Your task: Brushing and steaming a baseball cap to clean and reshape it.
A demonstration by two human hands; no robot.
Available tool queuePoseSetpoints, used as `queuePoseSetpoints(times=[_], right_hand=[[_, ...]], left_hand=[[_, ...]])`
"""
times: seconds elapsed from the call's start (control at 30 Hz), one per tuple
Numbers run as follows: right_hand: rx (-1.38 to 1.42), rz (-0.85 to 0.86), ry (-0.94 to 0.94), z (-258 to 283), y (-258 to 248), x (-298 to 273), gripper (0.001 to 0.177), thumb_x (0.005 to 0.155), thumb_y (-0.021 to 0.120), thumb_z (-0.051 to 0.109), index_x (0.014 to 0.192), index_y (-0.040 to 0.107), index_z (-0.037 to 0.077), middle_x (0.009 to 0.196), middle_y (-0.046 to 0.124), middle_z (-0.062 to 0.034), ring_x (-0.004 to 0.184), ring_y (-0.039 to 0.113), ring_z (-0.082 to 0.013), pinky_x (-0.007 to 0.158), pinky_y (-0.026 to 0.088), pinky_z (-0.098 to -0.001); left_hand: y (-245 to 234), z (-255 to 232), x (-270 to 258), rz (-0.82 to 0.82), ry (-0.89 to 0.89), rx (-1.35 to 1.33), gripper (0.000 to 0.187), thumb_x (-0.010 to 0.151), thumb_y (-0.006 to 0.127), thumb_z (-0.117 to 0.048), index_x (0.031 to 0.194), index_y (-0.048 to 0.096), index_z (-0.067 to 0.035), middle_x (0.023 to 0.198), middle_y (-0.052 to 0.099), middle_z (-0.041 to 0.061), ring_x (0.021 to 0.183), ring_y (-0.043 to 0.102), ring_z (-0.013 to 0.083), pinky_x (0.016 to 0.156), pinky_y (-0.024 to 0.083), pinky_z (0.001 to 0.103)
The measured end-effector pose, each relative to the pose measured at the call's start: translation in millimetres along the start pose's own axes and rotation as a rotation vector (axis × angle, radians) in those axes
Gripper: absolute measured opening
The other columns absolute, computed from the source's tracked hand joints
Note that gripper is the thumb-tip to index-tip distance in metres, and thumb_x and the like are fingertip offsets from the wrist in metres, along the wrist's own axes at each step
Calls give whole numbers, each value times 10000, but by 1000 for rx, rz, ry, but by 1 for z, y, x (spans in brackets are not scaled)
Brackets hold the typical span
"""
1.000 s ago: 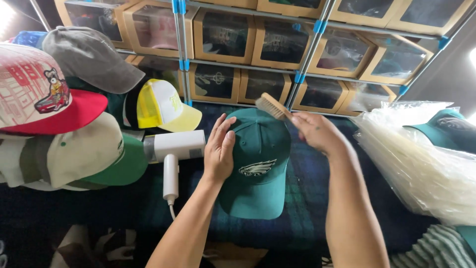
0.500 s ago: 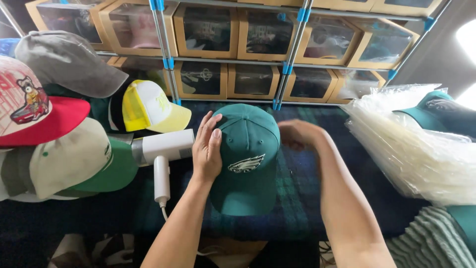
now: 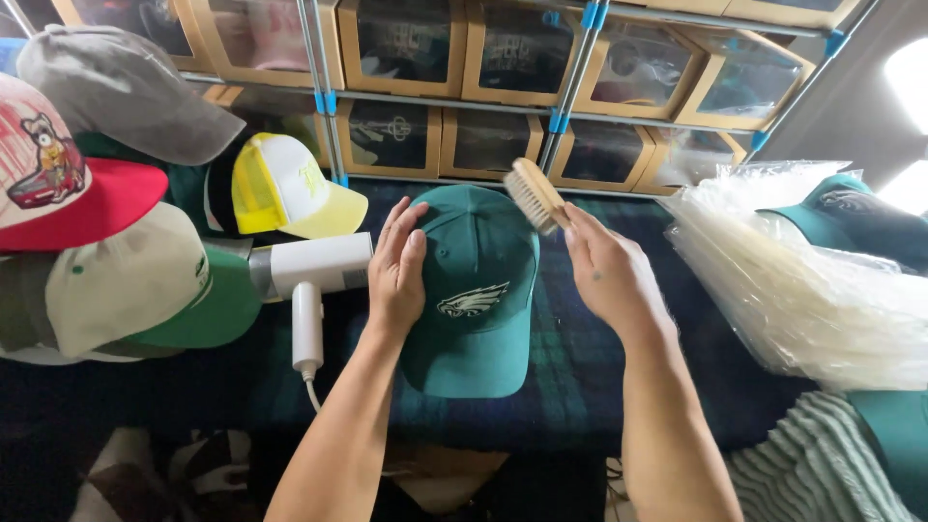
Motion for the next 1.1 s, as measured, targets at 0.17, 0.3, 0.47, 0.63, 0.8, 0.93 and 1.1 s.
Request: queuePoseSetpoints(times=[0.17, 0.3, 0.47, 0.63, 0.8, 0.93, 1.1], right_hand=[[556, -63, 211, -64, 66, -28, 393, 1057, 513, 196, 1409, 595, 42, 991, 613, -198, 868, 565, -340, 691, 453, -453], [814, 27, 558, -87, 80, -70, 418, 1001, 536, 186, 1406, 626, 133, 561, 537, -153, 374, 454, -203, 262, 362, -286], [699, -259, 315, -45, 39, -77, 338, 1035, 576, 181, 1332, 672, 49, 1241, 660, -220, 1121, 618, -318, 872, 516, -442], [859, -215, 578, -60, 74, -92, 316, 1044, 571, 250, 1335, 681, 193, 783, 661, -127, 585, 600, -187, 390, 495, -245], [432, -282, 38, -22, 11, -75, 296, 1020, 618, 88, 1297, 723, 97, 1196, 761, -135, 684, 661, -194, 607, 563, -348], [86, -28, -245, 30, -1, -11, 282, 1002, 625, 241, 1245, 758, 192, 1109, 790, -50, 911, 740, -308, 748, 594, -433], [109, 238, 235, -86, 70, 88, 298, 996, 593, 531, 1232, 738, 419, 644, 684, -4, 589, 669, -207, 578, 537, -353]], left_hand=[[-2, -3, 8, -3, 14, -15, 407, 1071, 451, -408, 1368, 654, -217, 1460, 586, 146, 1409, 494, 370, 1162, 387, 517], [0, -5, 0, -14, -5, -17, 380, 1073, 467, -383, 1355, 657, -214, 1451, 599, 125, 1406, 503, 344, 1161, 398, 505], [-2, -4, -2, 3, -34, -11, 399, 1074, 451, -413, 1380, 642, -241, 1489, 562, 140, 1388, 511, 381, 1152, 399, 523], [-2, -3, -1, -1, -50, -15, 405, 1073, 447, -440, 1386, 634, -264, 1501, 549, 131, 1379, 519, 380, 1146, 409, 517], [-1, -3, 1, 3, -47, -10, 404, 1066, 450, -423, 1386, 638, -263, 1510, 547, 133, 1370, 528, 390, 1145, 401, 529], [-2, -2, -1, 10, -45, -6, 411, 1072, 452, -436, 1392, 632, -252, 1516, 539, 143, 1374, 522, 399, 1141, 404, 538], [-1, 1, 2, 31, -51, -10, 414, 1069, 446, -447, 1400, 627, -275, 1528, 527, 118, 1391, 510, 375, 1162, 389, 517]])
Point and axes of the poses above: each hand's wrist, its own x-axis towards the middle knuckle, its own y-axis out of the palm, z = x × y, the point moved 7 cm from there along x, towards the middle knuckle
